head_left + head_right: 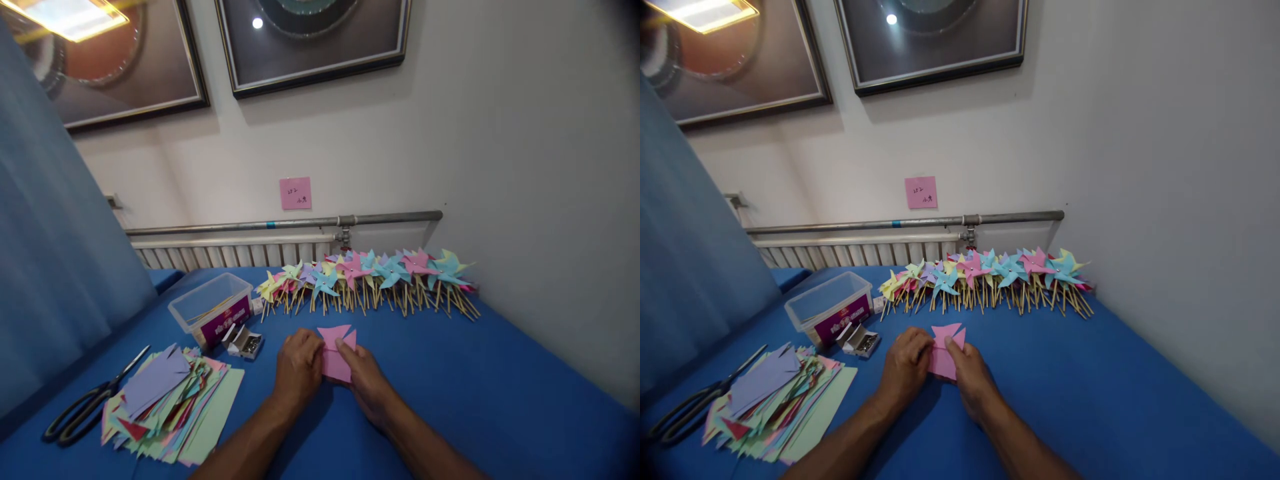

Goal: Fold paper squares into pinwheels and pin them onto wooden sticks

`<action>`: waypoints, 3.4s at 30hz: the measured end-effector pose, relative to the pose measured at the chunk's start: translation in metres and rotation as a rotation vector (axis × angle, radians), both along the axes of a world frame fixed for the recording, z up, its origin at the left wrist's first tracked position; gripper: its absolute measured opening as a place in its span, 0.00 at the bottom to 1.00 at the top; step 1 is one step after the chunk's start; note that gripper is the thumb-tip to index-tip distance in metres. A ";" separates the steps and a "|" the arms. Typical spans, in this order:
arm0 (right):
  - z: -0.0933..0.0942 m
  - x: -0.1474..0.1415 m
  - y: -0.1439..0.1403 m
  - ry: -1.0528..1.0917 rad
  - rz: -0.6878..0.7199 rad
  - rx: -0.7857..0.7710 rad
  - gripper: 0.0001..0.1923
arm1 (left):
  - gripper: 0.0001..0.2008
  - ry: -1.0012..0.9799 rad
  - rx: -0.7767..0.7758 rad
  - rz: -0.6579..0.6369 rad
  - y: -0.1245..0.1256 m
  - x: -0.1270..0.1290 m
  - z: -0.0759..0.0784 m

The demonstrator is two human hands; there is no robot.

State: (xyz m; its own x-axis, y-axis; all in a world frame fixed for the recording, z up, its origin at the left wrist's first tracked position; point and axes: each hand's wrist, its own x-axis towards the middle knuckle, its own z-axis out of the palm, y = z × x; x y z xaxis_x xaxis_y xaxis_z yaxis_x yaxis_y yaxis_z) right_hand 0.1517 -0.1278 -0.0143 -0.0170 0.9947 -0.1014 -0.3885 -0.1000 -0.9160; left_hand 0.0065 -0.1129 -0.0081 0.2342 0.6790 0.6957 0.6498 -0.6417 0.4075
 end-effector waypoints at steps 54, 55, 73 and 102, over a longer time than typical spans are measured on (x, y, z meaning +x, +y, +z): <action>0.009 0.001 0.000 0.092 -0.004 0.013 0.20 | 0.14 -0.796 -0.963 -0.102 0.009 0.010 0.002; 0.009 0.001 0.000 0.097 0.020 0.016 0.20 | 0.14 -0.796 -0.963 -0.099 0.010 0.010 0.001; -0.002 0.005 0.008 -0.133 -0.028 0.073 0.17 | 0.12 -0.813 -0.999 -0.134 0.008 0.009 0.003; -0.004 0.009 0.012 -0.325 -0.048 0.115 0.14 | 0.18 -0.837 -0.962 -0.121 0.010 0.010 0.001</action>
